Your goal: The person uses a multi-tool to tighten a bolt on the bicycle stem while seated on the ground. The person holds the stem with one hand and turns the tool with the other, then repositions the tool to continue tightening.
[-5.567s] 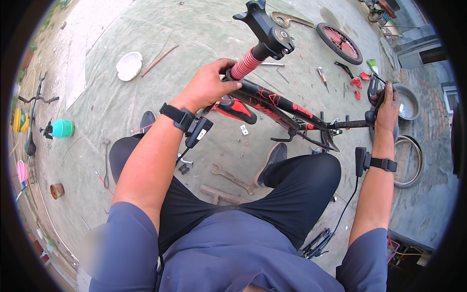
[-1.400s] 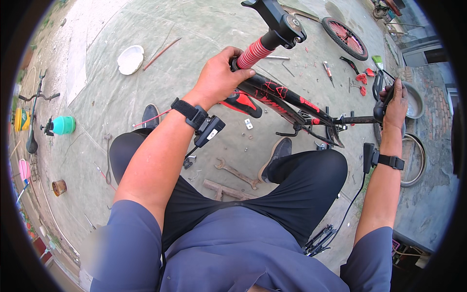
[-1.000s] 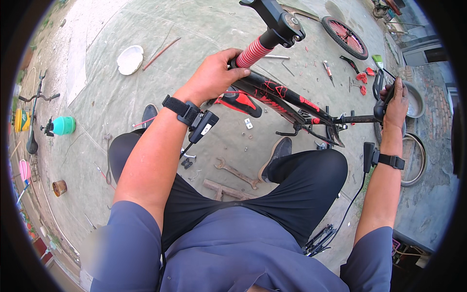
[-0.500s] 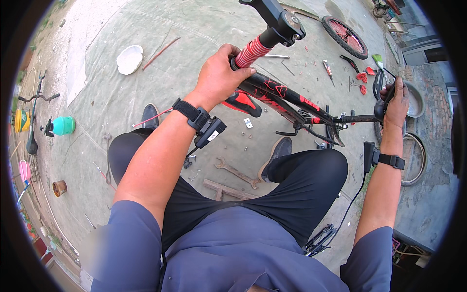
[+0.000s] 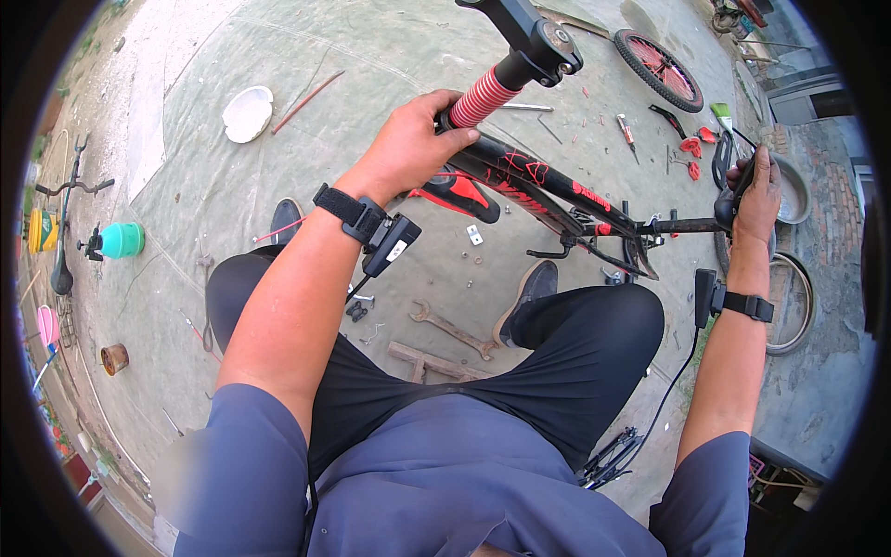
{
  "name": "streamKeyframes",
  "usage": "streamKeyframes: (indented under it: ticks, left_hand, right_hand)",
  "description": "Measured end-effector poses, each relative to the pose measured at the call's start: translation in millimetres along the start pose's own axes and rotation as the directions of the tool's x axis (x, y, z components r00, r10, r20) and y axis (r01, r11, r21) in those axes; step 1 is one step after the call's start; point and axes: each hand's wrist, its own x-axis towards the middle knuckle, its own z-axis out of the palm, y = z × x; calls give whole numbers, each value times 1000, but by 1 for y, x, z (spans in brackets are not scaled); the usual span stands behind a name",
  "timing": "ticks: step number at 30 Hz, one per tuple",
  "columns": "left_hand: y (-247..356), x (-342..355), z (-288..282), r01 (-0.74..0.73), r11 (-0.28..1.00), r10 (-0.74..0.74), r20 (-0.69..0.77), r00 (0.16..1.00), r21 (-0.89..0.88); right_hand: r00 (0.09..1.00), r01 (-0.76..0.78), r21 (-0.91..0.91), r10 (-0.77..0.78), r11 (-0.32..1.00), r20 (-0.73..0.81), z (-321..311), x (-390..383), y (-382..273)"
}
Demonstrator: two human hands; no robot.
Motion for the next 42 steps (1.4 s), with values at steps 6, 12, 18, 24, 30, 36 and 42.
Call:
streamKeyframes:
  ticks: [6, 12, 18, 24, 30, 36, 42]
  left_hand:
    - [-3, -1, 1, -34, 999, 34, -24, 999, -25]
    - [0, -1, -1, 3, 1000, -3, 2, 1000, -24]
    - [0, 0, 0, 9, 1000, -9, -4, 1000, -13]
    - [-1, 0, 0, -3, 1000, 3, -14, 1000, -22]
    - [-5, 1, 2, -6, 999, 5, -26, 1000, -48]
    - [-5, 2, 2, -12, 999, 11, -33, 999, -39]
    - [-1, 1, 2, -21, 999, 20, -44, 999, -34]
  right_hand:
    - [1000, -10, 16, 10, 1000, 1, 0, 1, 0]
    - [1000, 2, 25, -2, 1000, -6, -1, 2, 2]
    - [1000, -3, 27, 3, 1000, -6, -1, 2, 2]
    - [1000, -4, 23, 4, 1000, -1, 0, 3, 2]
    - [1000, -1, 18, 1, 1000, 0, 2, 3, 0]
    - [1000, -16, 17, 16, 1000, -11, 2, 2, -1]
    - [1000, -10, 22, 11, 1000, -5, 2, 3, 0]
